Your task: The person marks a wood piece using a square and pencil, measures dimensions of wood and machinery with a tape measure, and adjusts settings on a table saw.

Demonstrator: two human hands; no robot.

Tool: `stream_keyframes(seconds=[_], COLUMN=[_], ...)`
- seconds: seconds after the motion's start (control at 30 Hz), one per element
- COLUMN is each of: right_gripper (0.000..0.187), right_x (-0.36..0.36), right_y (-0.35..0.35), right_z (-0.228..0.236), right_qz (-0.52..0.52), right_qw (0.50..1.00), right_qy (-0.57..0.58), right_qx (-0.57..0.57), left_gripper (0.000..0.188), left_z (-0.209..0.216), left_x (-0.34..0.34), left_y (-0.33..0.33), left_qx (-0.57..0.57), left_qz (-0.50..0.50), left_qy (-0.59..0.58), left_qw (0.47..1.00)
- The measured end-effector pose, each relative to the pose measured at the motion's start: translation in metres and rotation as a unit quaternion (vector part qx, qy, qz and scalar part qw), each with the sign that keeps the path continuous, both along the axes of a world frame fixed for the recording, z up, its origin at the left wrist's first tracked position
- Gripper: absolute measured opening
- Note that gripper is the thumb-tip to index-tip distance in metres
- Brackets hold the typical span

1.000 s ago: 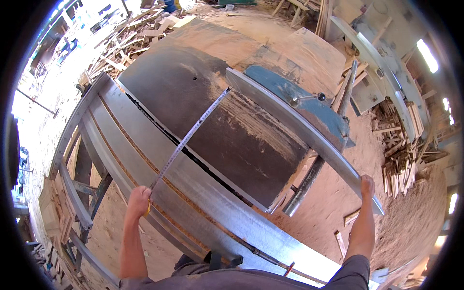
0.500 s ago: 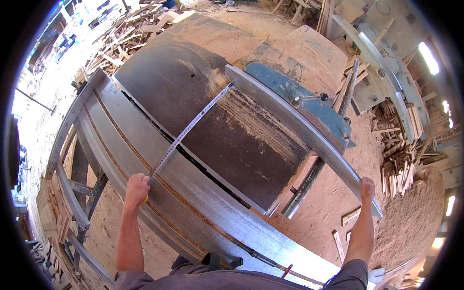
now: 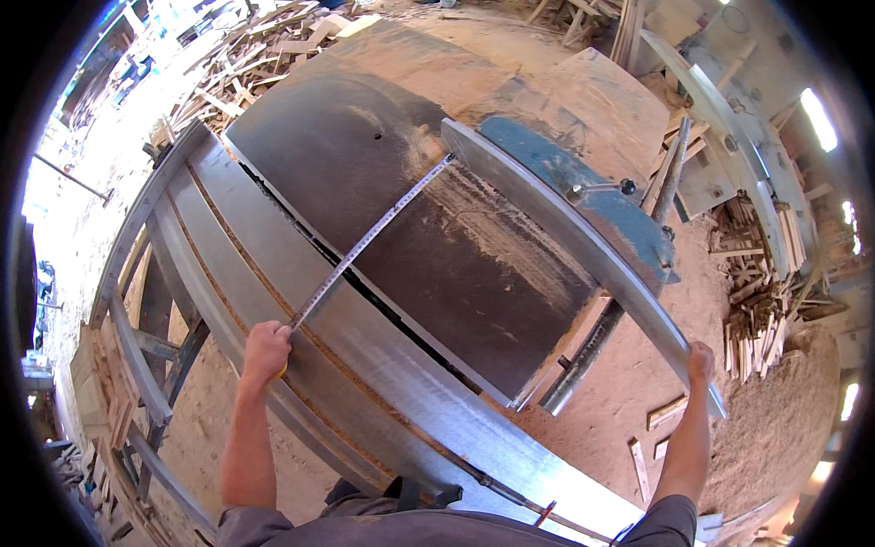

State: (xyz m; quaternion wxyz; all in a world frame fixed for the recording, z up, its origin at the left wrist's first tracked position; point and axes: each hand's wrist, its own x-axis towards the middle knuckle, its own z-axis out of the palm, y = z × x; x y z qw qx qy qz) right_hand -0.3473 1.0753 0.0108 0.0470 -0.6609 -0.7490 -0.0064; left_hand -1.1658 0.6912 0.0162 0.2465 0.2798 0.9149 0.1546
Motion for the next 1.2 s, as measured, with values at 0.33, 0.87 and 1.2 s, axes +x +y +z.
stream_keyframes(seconds=[0.33,0.87,1.2], right_gripper=[0.036,0.037,0.037], right_x=[0.010,-0.013,-0.027], right_y=[0.006,0.000,-0.004], right_z=[-0.003,0.011,0.018], right_qz=[0.001,-0.082,-0.105], right_qw=[1.000,0.994,0.991], right_qy=[0.016,0.058,0.067], right_qx=[-0.014,-0.044,-0.052], left_gripper=[0.032,0.030,0.030], left_z=[0.001,0.002,0.006], left_x=[-0.001,-0.003,-0.003], left_y=[0.002,0.002,0.002], left_qx=[-0.011,-0.015,-0.023], left_qz=[-0.002,0.009,0.015], left_qy=[0.000,-0.024,-0.032], left_qw=[1.000,1.000,0.999])
